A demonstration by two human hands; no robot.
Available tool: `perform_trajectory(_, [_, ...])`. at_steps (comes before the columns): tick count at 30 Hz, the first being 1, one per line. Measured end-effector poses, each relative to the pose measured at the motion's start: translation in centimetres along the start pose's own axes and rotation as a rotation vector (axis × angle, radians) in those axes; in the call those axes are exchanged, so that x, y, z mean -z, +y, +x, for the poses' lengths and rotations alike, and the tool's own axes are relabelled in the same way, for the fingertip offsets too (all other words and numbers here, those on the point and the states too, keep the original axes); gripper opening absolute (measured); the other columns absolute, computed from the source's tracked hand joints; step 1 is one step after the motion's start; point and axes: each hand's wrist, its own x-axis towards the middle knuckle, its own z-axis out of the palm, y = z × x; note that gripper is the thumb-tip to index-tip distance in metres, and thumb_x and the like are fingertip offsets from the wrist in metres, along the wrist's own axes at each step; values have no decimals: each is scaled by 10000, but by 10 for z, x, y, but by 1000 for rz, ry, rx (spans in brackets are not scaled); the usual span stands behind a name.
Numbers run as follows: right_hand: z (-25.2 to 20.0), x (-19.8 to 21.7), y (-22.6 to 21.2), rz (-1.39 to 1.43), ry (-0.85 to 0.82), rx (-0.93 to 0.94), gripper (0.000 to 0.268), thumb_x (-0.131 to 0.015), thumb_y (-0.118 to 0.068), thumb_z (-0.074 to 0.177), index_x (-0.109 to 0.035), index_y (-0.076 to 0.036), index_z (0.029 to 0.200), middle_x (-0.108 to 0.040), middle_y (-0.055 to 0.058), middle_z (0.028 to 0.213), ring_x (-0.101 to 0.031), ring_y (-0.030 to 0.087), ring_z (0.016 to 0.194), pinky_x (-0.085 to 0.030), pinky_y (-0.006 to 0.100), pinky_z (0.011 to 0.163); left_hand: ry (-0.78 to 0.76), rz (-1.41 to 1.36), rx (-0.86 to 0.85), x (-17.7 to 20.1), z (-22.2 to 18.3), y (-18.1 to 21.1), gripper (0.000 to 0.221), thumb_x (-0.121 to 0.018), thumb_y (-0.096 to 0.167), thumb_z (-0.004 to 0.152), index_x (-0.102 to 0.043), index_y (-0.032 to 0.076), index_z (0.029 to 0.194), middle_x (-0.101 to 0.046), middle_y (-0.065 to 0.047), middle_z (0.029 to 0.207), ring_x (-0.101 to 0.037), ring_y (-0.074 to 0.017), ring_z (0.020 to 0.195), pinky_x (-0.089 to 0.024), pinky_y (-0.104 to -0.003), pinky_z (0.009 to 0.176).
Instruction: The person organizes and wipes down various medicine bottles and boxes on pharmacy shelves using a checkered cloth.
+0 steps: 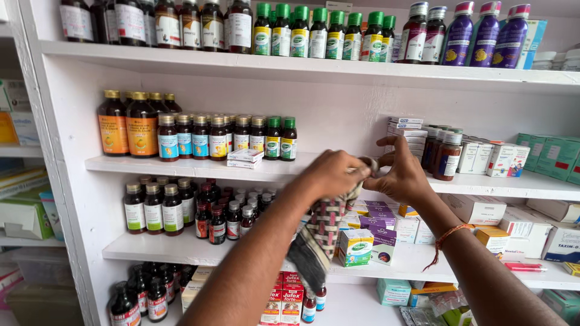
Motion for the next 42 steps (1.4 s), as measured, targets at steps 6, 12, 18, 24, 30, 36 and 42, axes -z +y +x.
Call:
perform_trajectory(6, [-3,0,-1,32,9,-36,1005,-964,-387,565,-387,-63,1322,-768,237,1056,-766,351,1003,-608,411,906,-3,71,224,14,16,5,338,-631,228,834,-800,197,1125,-782,-111,1095,-779,-266,958,-580,-411,915])
perform_trajectory(12, [-4,5,0,-25,0,-41,973,-977,-387,570,-404,-65,1288,-751,236,1081,-745,347,1042,-599,386,907,-15,4,-105,14,-7,-1,279,-664,299,928,-780,127,1115,-776,-150,1059,-754,-259,991,-565,-403,915])
perform_trajectory(18, [9,10,19,360,232,-130,779,-861,-232,681,-400,-66,1287,-729,245,1140,-737,312,1071,-625,374,924,98,263,241,25,28,-29,290,-617,168,862,-797,111,1081,-773,-174,1068,-776,-319,983,-604,-431,929])
perform_trajectory(24, [14,0,47,719,383,-46,653,-810,-268,863,-391,16,1276,-688,252,1189,-686,249,1110,-563,319,910,-187,392,350,-13,82,5,382,-582,330,969,-747,53,1174,-709,-211,1215,-692,-365,1123,-542,-457,978])
perform_trajectory(30, [11,4,51,751,391,-111,586,-783,-258,888,-434,-16,1292,-686,190,1150,-666,197,1030,-576,312,785,-250,-58,-169,-19,29,25,307,-669,137,868,-756,90,1158,-763,-116,1115,-731,-244,1057,-553,-367,938])
perform_trajectory(36, [2,-1,18,493,-24,34,665,-823,-261,778,-500,-32,1313,-740,186,1139,-744,240,1040,-629,320,858,277,-609,-337,21,-31,-18,206,-640,110,1022,-749,-37,1118,-786,-118,990,-732,-191,911,-603,-329,827])
perform_trajectory(42, [-12,-14,-8,259,-92,-48,865,-931,-260,586,-459,-110,1295,-752,153,1117,-758,311,993,-622,400,763,331,-351,-227,16,-12,3,152,-586,115,1001,-675,47,1102,-733,-123,970,-729,-227,813,-613,-366,714])
